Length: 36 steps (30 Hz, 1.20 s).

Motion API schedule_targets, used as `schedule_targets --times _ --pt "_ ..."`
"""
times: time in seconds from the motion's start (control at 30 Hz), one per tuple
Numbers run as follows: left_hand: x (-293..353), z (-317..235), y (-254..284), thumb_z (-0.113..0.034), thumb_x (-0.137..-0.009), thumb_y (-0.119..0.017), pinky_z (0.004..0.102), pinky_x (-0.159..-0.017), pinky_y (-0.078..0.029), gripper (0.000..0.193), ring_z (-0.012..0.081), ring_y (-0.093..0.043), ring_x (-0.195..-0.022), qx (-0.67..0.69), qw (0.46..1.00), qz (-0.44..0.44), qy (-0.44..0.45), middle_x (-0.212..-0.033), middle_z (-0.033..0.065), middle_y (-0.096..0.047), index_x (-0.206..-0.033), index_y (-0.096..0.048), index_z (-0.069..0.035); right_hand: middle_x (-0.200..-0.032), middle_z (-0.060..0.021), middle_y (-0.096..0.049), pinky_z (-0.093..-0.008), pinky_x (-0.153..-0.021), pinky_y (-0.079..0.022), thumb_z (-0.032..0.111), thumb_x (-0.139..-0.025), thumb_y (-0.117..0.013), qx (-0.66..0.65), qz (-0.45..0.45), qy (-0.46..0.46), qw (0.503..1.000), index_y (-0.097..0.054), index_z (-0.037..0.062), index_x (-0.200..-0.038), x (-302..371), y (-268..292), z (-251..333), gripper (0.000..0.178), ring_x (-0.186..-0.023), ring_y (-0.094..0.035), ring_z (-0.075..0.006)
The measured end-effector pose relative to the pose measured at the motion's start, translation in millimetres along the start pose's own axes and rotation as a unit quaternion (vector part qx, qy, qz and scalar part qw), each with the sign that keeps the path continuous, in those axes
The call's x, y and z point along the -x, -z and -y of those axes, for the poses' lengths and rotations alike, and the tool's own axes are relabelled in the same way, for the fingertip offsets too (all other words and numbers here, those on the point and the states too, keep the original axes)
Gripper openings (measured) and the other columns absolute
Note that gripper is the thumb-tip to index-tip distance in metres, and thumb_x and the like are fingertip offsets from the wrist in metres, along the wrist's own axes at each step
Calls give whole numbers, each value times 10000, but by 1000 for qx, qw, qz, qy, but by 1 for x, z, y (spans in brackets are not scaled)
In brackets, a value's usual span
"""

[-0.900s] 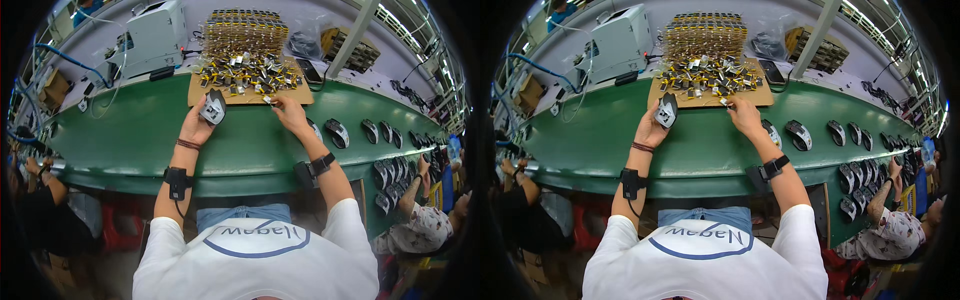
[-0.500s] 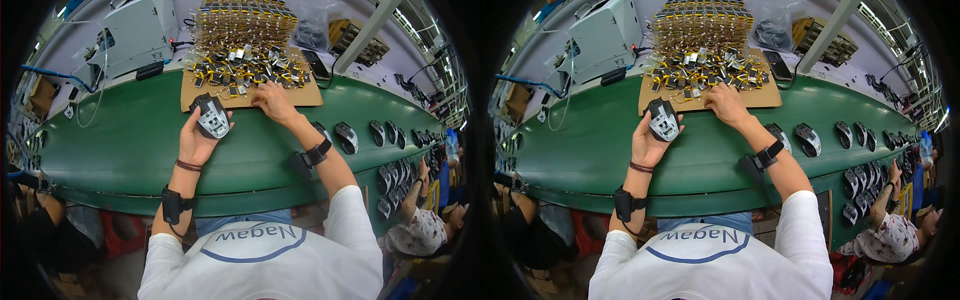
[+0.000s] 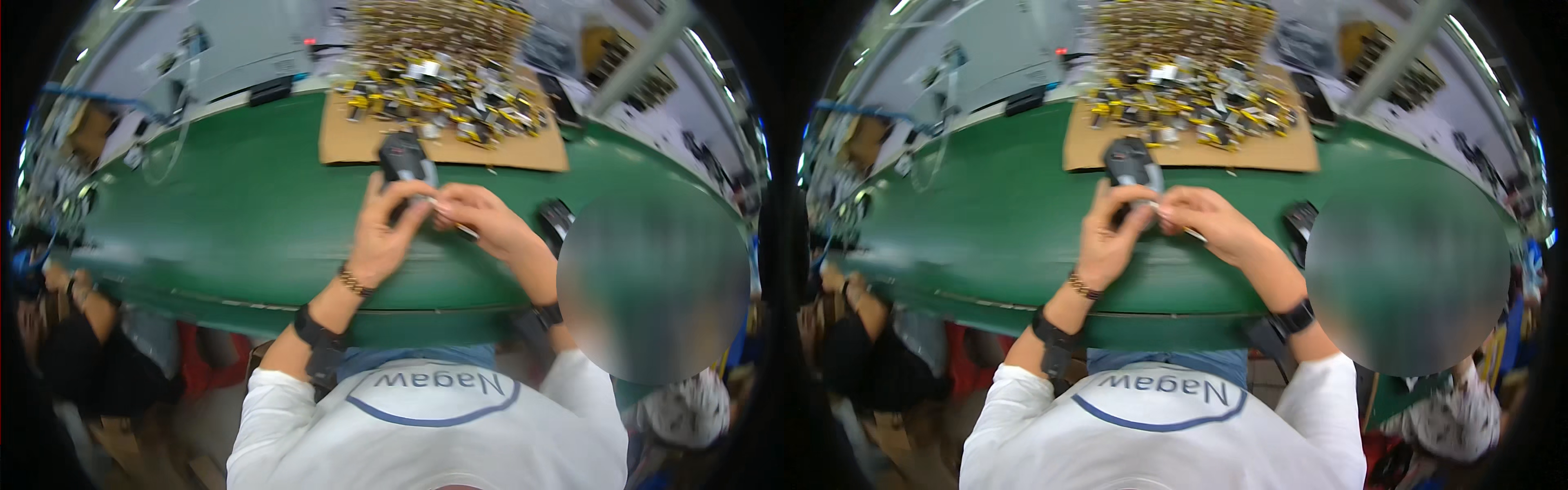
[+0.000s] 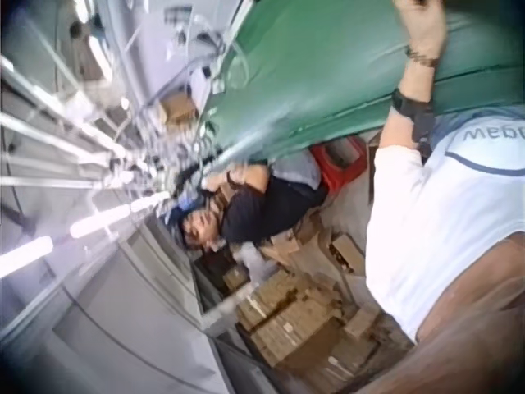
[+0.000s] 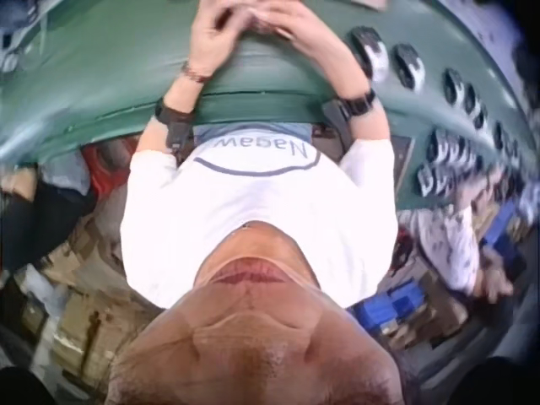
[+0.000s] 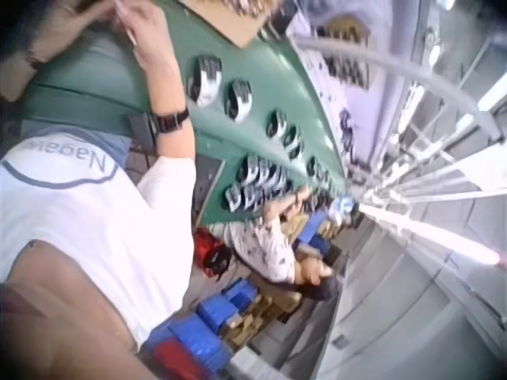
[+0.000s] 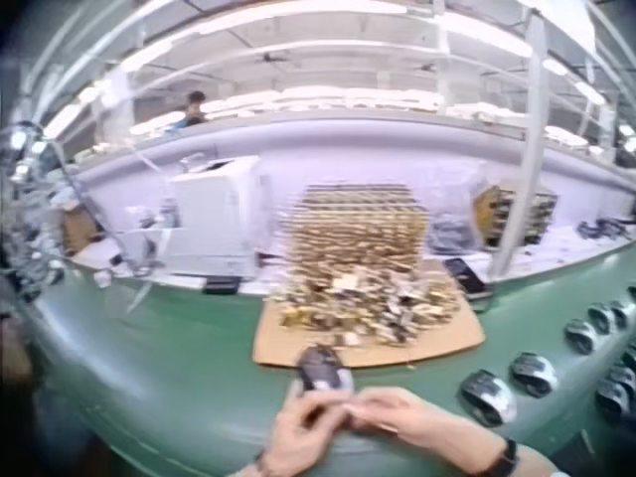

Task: Installing small battery or component modules into the bottom of computer mouse shells at an assembly line station.

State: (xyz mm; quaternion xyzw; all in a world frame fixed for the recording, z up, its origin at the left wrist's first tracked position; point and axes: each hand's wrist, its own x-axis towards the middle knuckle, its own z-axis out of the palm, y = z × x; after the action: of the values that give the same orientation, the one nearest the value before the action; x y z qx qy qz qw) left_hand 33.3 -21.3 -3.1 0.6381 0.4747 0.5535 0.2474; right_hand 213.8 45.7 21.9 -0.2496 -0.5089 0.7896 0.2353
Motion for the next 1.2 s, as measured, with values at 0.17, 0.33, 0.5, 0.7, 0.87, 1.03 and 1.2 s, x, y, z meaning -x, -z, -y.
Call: schedule_targets --times 0.17,0.33,0.5,0.7,0.87,1.03,1.2 --pt "2 -2 -14 -166 -880 -643 372 -919 -404 119 250 -484 -1048 -23 999 21 -21 -914 78 -572 -976 -616 -100 -791 -8 -535 -269 -713 -441 134 -901 -599 -54 -57 -13 997 -593 37 -921 20 -6 -4 99 -750 -512 -107" --pt "13 -3 -29 -178 -893 -604 348 -918 -389 117 244 -439 -1013 89 993 0 72 -986 77 -521 -967 -566 -96 -815 -11 -547 -231 -670 -416 100 -901 -614 172 -174 114 963 -598 4 -914 27 -7 -28 97 -742 -515 -84" --pt "7 4 -27 -184 -904 -585 334 -876 -399 116 212 -430 -938 85 994 0 63 -936 33 -543 -964 -549 -92 -841 -16 -516 -194 -654 -366 24 -882 -621 307 -244 233 890 -596 -22 -879 15 -8 -33 52 -731 -460 -65" --pt "9 7 -29 -193 -909 -582 326 -849 -412 134 197 -432 -915 101 992 8 76 -952 38 -546 -990 -543 -93 -836 -9 -482 -204 -624 -328 12 -885 -603 360 -248 258 862 -583 -21 -870 17 -12 -33 41 -712 -409 -73" --pt "12 0 -33 -189 -910 -591 302 -851 -436 200 182 -494 -938 157 983 14 98 -1061 79 -529 -1077 -544 -88 -831 -14 -479 -208 -631 -332 18 -893 -587 371 -256 247 858 -565 -16 -860 26 -11 -32 52 -715 -420 -80" --pt "-2 7 -21 -56 -830 -647 347 -864 -509 398 162 -590 -1009 578 780 7 241 -1133 66 -585 -1208 -521 -70 -839 -41 -532 -222 -683 -391 9 -868 -592 399 -251 239 849 -577 -4 -843 30 -10 -20 32 -761 -483 -114" --pt "-12 -2 15 -309 -933 -527 458 -985 -449 466 316 -575 -1115 631 723 19 280 -1231 174 -566 -1315 -462 -49 -796 -39 -538 -230 -660 -424 25 -837 -667 338 -165 237 896 -628 1 -879 11 -29 -11 63 -703 -486 -98"
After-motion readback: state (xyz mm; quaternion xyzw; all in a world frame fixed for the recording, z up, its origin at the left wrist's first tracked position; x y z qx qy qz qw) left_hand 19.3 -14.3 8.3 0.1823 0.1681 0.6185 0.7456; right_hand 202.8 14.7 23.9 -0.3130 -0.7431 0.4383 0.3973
